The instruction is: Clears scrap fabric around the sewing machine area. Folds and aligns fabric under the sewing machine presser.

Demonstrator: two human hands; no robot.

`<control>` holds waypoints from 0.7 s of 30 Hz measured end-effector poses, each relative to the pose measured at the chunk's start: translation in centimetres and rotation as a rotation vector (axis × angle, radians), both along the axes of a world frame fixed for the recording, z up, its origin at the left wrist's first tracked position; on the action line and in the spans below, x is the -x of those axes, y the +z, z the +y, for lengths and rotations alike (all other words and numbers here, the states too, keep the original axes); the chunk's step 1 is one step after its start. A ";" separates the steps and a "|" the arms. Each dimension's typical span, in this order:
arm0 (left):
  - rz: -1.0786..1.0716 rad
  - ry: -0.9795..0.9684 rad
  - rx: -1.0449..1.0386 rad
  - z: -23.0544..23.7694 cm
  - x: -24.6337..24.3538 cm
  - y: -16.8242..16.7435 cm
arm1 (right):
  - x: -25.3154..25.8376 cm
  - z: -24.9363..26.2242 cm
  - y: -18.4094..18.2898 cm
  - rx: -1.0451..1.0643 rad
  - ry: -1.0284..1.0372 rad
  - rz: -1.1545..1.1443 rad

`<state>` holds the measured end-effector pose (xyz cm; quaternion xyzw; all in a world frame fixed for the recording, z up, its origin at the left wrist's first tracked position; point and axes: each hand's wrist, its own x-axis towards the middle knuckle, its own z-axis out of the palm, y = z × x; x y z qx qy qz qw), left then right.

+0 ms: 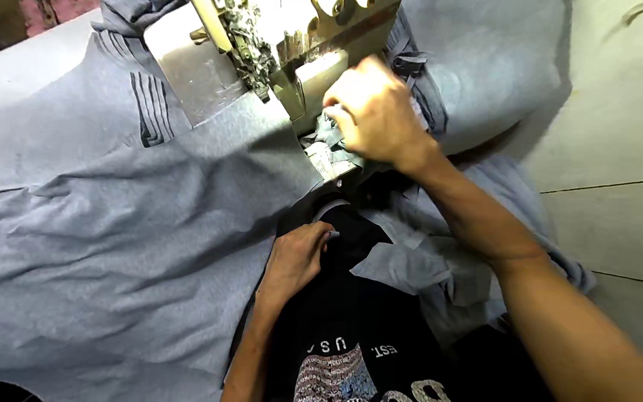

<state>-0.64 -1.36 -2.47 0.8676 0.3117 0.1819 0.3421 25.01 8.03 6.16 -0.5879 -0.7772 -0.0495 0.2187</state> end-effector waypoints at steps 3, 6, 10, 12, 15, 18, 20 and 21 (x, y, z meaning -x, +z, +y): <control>0.031 -0.023 0.009 -0.1 -0.2 0.0 | 2.3 1.7 -2.2 0.243 0.227 -0.240; 0.038 -0.044 0.031 -0.2 0.0 -0.3 | 2.2 2.2 -2.7 0.314 0.311 -0.372; 0.031 -0.061 0.062 -0.4 -0.1 -1.1 | -0.6 2.6 -0.9 0.180 0.383 -0.224; 0.017 -0.071 0.074 -0.5 -0.1 -1.3 | -2.7 2.7 -0.4 0.149 0.405 -0.060; 0.005 -0.082 0.107 -0.4 -0.1 -1.6 | -5.9 2.2 0.0 0.101 0.348 0.088; 0.008 -0.089 0.121 0.0 -0.1 -2.0 | -8.2 1.6 0.2 0.105 0.215 0.032; 0.019 -0.103 0.132 0.3 -0.1 -2.2 | -8.7 1.2 0.9 0.183 0.147 -0.066; 0.029 -0.110 0.139 0.4 -0.2 -2.3 | -8.5 0.9 1.4 0.227 0.120 -0.107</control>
